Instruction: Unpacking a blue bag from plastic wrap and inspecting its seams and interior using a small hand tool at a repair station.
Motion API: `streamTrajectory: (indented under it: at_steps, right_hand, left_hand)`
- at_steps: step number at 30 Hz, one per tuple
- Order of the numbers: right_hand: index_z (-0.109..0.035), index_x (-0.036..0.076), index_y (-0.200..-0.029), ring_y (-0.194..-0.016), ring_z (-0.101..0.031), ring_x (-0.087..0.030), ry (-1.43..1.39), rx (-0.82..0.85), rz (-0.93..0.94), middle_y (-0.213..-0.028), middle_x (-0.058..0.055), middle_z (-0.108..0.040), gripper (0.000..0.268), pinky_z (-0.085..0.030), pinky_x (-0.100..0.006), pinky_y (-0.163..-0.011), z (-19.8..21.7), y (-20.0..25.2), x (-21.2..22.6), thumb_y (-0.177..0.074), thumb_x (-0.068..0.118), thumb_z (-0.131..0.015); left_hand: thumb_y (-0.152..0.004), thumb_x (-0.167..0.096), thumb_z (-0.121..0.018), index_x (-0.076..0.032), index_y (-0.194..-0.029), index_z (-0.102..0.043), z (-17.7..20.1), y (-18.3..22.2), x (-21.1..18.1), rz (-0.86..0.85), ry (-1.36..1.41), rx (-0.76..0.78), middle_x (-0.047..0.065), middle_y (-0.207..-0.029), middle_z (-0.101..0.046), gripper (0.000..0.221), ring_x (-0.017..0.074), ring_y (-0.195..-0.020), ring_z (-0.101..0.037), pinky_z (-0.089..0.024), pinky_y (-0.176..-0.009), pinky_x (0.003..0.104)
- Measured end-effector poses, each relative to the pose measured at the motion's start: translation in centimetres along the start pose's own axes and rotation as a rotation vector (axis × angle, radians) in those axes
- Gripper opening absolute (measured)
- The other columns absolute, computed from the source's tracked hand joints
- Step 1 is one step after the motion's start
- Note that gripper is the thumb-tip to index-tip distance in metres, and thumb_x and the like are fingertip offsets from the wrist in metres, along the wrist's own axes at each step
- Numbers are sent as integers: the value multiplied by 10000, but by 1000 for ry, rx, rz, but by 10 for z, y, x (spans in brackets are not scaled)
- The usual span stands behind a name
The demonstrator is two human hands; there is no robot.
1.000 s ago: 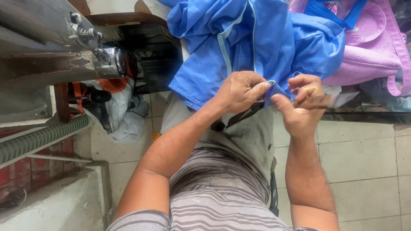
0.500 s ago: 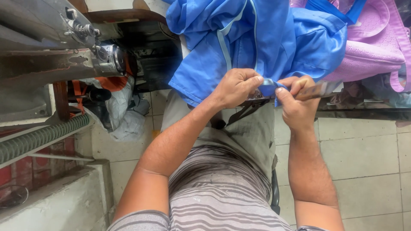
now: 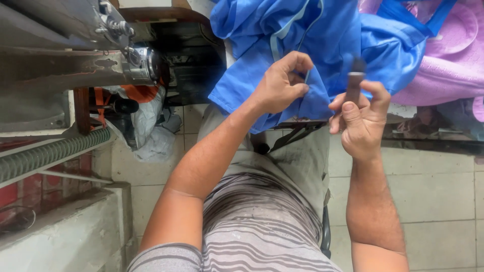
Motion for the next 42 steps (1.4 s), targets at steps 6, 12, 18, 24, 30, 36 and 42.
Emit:
streamTrajectory:
  at_steps: [6,12,18,24,30,36,42]
  right_hand:
    - [-490,134,-1534,-1332,-586,-530,-620,270,-117,-1464,-339,-530,552,-490,-632,-1230,2,-19,12,-1002,8,-414]
    - [-576,136,-1380,-900,-778,-233,-697,296,31,-1006,-104,-762,316,-683,-447,-912,5,-40,4,-1078,195,-643]
    - [-579,210,-1328,-937,-676,-190,-609,102,-77,-1117,-105,-612,348,-598,-299,-604,-5,-66,-16,-1108,479,-575]
    - [-586,120,-1261,-865,-713,-406,-799,49,-265,-1282,-268,-664,347,-650,-446,-773,3,-64,-74,-1082,418,-587]
    - [-398,120,-1346,-715,-750,-369,-614,-45,-186,-1001,-316,-659,312,-688,-441,-615,15,-54,-93,-1087,216,-543]
    - [-366,125,-1332,-748,-740,-394,-511,-76,-166,-963,-303,-638,301,-692,-479,-650,3,-55,-84,-1110,273,-506]
    - [-371,98,-1314,-662,-698,-344,-385,-98,-71,-911,-313,-632,260,-628,-386,-567,-5,-57,-73,-1120,178,-525]
  left_hand:
    - [-775,-80,-642,-88,-963,-761,6,-4,-13,12,-192,-72,-16,-853,-751,223,62,-763,-692,-587,-701,212]
    - [-800,-12,-739,-77,-1165,-735,5,1,-7,-21,-217,-21,21,-949,-766,370,71,-774,-702,-624,-737,202]
    - [-765,44,-684,-87,-1009,-772,2,3,-12,-181,-247,4,28,-1005,-771,291,87,-806,-681,-601,-727,201]
    - [-754,59,-638,-94,-1121,-760,2,3,-12,-179,-287,28,18,-1047,-767,416,73,-739,-621,-564,-679,206]
    - [-772,105,-644,-112,-1179,-768,3,6,-3,-163,-50,40,143,-1006,-754,478,156,-804,-687,-631,-691,289]
    - [-784,114,-632,-114,-1189,-762,3,5,-3,-169,-71,47,124,-994,-749,481,148,-788,-658,-617,-658,288]
    - [-776,128,-620,-110,-1194,-753,2,6,-3,-178,-103,60,133,-1010,-758,499,152,-769,-655,-615,-626,301]
Point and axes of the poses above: each hand's wrist, its own y-axis away from the middle knuckle, its own z-axis out of the back of the hand, x = y × z, the point moved 6 cm from there along -y, towards the middle knuckle
